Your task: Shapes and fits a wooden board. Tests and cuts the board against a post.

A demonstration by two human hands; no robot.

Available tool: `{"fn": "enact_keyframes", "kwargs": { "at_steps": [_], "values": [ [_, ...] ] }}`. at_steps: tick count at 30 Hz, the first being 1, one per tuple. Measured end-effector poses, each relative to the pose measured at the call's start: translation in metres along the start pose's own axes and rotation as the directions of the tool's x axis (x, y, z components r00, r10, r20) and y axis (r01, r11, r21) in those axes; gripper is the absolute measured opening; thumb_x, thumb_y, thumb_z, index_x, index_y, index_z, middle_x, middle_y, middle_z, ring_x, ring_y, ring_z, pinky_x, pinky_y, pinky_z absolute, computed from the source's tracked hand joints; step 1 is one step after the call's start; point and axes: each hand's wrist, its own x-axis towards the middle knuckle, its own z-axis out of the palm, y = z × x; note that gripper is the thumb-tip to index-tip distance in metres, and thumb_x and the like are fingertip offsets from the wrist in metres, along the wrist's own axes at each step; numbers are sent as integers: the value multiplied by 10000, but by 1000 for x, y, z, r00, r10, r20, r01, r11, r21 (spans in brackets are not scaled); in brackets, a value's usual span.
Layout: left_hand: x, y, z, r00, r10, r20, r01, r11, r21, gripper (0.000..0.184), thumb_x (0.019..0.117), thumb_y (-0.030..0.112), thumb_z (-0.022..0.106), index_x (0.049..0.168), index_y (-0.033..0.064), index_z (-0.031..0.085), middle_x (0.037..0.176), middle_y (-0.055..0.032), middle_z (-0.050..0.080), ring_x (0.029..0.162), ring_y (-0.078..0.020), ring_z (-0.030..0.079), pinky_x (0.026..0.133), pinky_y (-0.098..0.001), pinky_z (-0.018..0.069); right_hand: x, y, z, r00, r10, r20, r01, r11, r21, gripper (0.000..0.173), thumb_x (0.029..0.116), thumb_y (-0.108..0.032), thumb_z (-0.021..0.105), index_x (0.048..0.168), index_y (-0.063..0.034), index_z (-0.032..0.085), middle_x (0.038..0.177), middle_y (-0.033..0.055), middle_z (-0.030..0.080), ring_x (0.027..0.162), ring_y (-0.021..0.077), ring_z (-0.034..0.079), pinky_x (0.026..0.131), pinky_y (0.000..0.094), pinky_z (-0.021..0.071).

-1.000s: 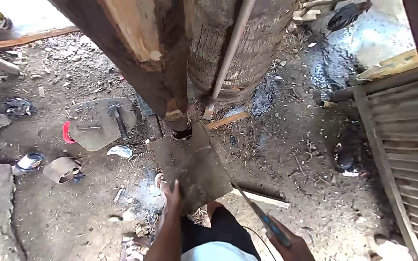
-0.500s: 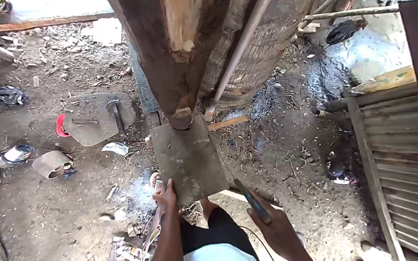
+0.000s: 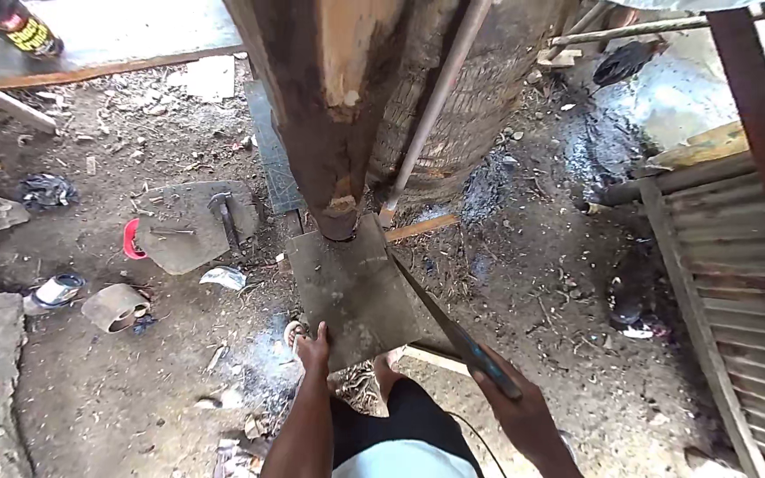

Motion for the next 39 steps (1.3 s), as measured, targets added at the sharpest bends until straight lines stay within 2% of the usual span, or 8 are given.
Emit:
{"fn": "enact_keyframes", "kwargs": {
  "at_steps": [6,10,20,29,32,35,37,39],
  "values": [
    [13,-9,-6,989,26,143,-23,999,-24,874,941,627,647,1513,6,425,1382,-307,577,1304,-436,566,1079,-615,465,-23,15,-26,1000,13,-14,-13,1000,-4,552,965,-353,655,1453,-103,592,1012,52,764,625,84,654,573,329,588],
    [-2,17,-23,972,1,235,-2,1000,5,772,1031,597,503,1530,20,392,1389,-296,575,1251,-446,604,992,-654,509,-28,8,-64,999,-32,27,34,996,-83,518,963,-271,665,1427,-49,604,1057,111,767,743,128,716,693,373,617],
    [-58,-14,-111,982,170,82,-186,939,288,559,1065,424,532,1418,-9,565,1341,-307,613,1284,-462,576,1082,-639,436,-7,16,-167,934,-311,178,343,919,-193,550,981,-491,595,1389,-127,659,1041,75,778,820,147,738,736,413,616],
    [-149,-42,-117,970,76,231,-14,966,-257,414,1117,280,439,1302,-59,588,1196,-246,684,1006,-358,703,862,-541,571,37,-6,-185,717,-605,347,655,755,-35,484,981,-517,594,1352,-223,697,1029,11,783,812,59,720,733,329,614],
    [-183,-18,-101,872,222,436,-99,953,-286,517,1119,392,411,1246,-51,646,1147,-193,726,1002,-306,721,884,-501,584,35,-34,-154,624,-673,397,723,690,32,462,995,-509,589,1345,-229,697,980,27,781,772,101,728,689,379,622],
    [-206,1,-97,643,430,634,-179,889,-421,694,1102,537,264,1279,-10,651,1221,-152,715,1074,-276,709,941,-486,581,23,-73,-102,570,-662,488,738,673,51,451,978,-469,629,1365,-244,684,923,51,775,736,170,731,665,468,618],
    [-216,7,-105,460,596,658,-148,783,-605,854,1021,704,231,1403,14,558,1311,-153,677,1155,-295,681,976,-518,567,11,-99,-62,524,-654,545,761,647,45,448,981,-451,640,1382,-255,670,915,60,773,746,204,736,674,504,613],
    [-231,4,-115,428,671,605,-16,675,-737,1041,908,869,262,1451,2,458,1306,-175,674,1173,-328,674,983,-564,566,-7,-116,-27,437,-679,590,830,557,27,445,989,-438,639,1396,-260,649,924,64,770,754,227,741,665,518,614]
  ]
}}
